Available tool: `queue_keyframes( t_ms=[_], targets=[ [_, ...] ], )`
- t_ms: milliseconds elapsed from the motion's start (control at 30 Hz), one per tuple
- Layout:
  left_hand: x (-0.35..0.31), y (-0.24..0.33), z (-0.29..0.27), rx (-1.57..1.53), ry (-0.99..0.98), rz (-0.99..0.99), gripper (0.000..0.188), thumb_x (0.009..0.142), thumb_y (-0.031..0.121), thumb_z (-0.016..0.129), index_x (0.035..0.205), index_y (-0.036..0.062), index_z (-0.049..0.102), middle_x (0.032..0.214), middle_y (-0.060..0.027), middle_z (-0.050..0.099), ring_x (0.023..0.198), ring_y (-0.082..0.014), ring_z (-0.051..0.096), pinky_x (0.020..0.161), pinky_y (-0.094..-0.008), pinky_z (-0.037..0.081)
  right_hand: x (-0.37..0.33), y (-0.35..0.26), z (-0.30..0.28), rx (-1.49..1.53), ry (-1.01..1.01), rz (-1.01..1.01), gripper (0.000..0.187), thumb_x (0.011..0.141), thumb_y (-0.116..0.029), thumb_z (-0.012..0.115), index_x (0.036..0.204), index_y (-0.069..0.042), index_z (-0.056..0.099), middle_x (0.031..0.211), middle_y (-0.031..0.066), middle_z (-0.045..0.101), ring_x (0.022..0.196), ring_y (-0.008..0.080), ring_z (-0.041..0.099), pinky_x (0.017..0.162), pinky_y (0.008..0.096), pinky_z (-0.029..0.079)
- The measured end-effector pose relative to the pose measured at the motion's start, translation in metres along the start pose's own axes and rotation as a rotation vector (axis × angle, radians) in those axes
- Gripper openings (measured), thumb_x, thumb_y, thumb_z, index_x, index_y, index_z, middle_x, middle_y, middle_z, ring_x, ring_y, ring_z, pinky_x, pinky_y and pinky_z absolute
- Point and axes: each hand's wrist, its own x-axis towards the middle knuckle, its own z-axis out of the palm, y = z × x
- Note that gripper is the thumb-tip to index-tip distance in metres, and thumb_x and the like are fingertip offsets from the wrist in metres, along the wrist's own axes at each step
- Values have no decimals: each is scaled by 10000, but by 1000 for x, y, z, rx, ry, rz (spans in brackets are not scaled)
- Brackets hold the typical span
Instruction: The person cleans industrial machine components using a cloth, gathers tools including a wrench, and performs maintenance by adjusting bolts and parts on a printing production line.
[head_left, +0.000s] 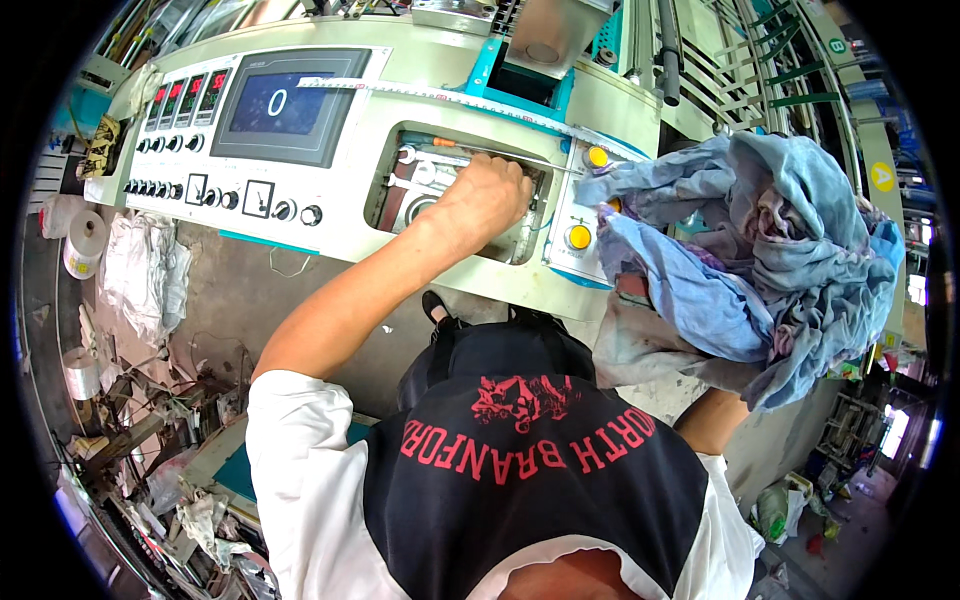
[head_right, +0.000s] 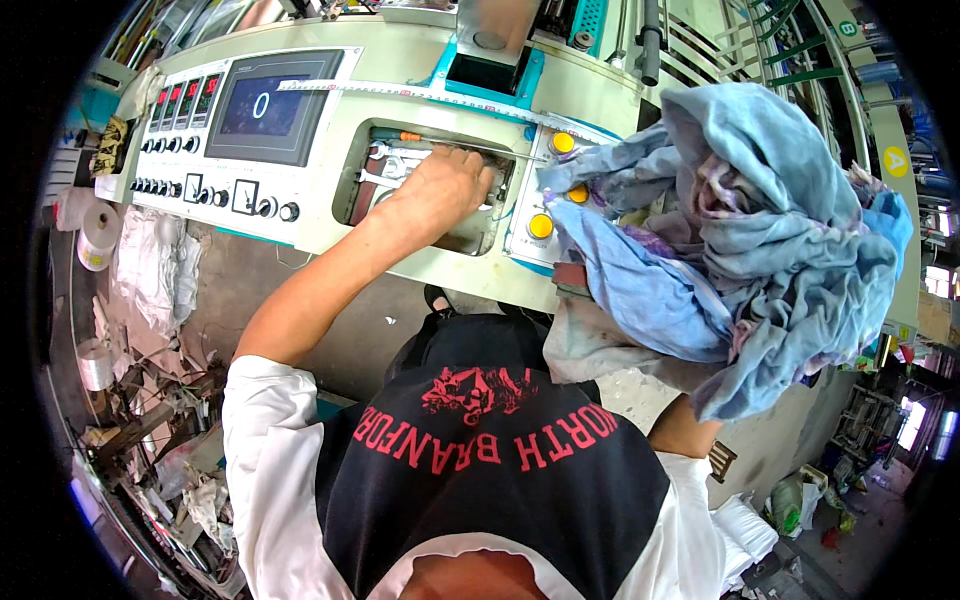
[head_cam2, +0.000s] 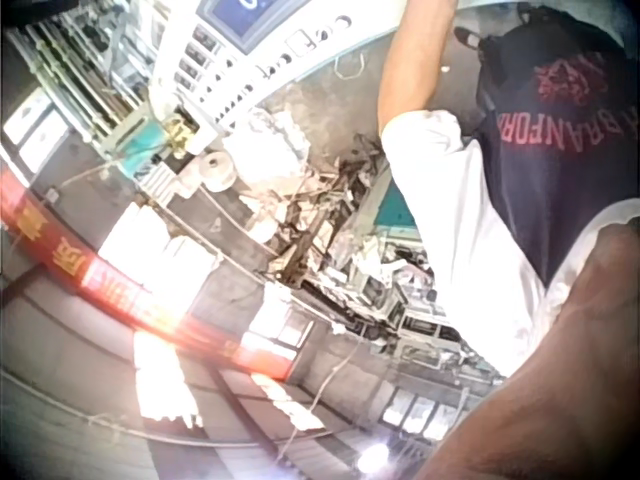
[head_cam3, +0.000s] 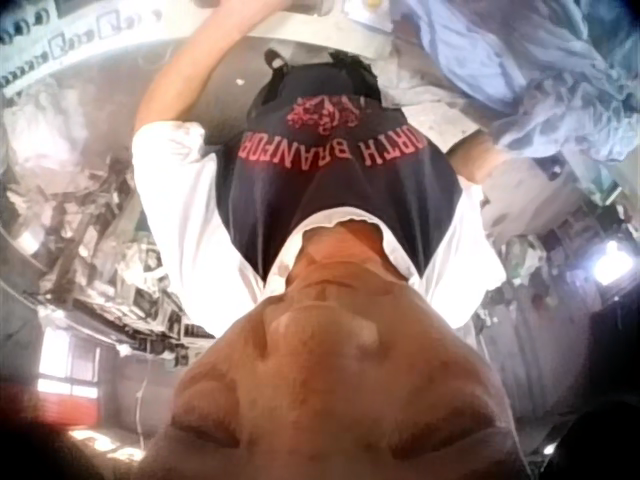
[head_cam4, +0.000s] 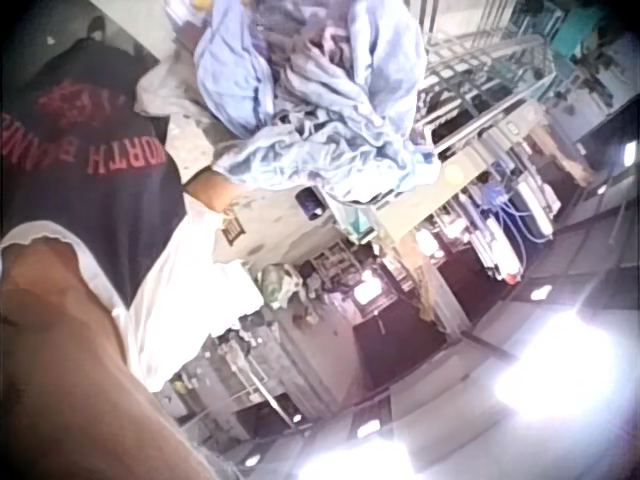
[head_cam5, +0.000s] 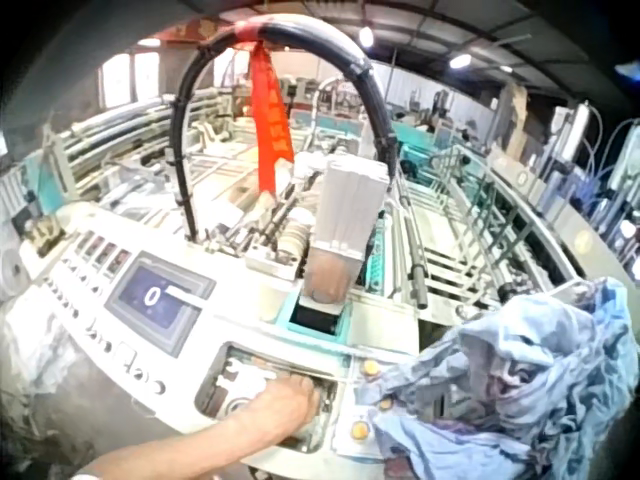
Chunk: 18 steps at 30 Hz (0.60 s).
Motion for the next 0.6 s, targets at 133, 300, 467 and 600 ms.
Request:
queue_keyframes(
  t_ms=[133,300,467,600],
  targets=[
    [-5,-3,-1,-148,125,33,164,768,113,619,925,69,599,833,-65,602,788,-219,622,688,-348,484,-3,-4,6,-15,-9,-10,749,787,-7,629,1460,-27,300,1389,179,474,1243,270,494,1040,379,402],
    [-29,-25,-27,-642,286,-116,243,775,78,624,1007,41,561,965,-118,551,895,-312,595,792,-388,505,-7,-10,15,-42,-20,-24,759,773,-3,645,1456,-28,314,1398,168,470,1254,265,484,1047,377,394],
    [-93,-52,-71,-925,833,-766,95,914,9,592,1005,-3,615,922,-52,635,809,-105,576,727,-253,462,-14,-22,34,-89,-43,-47,770,758,2,661,1451,-29,329,1407,157,465,1266,259,474,1054,374,386],
    [-134,-50,-74,-994,1081,-976,164,1005,139,499,1008,-6,575,776,-21,564,666,-74,516,611,-220,420,-25,-39,62,-174,-127,-57,778,746,5,674,1447,-29,340,1414,148,462,1275,254,466,1059,372,379]
  ],
)
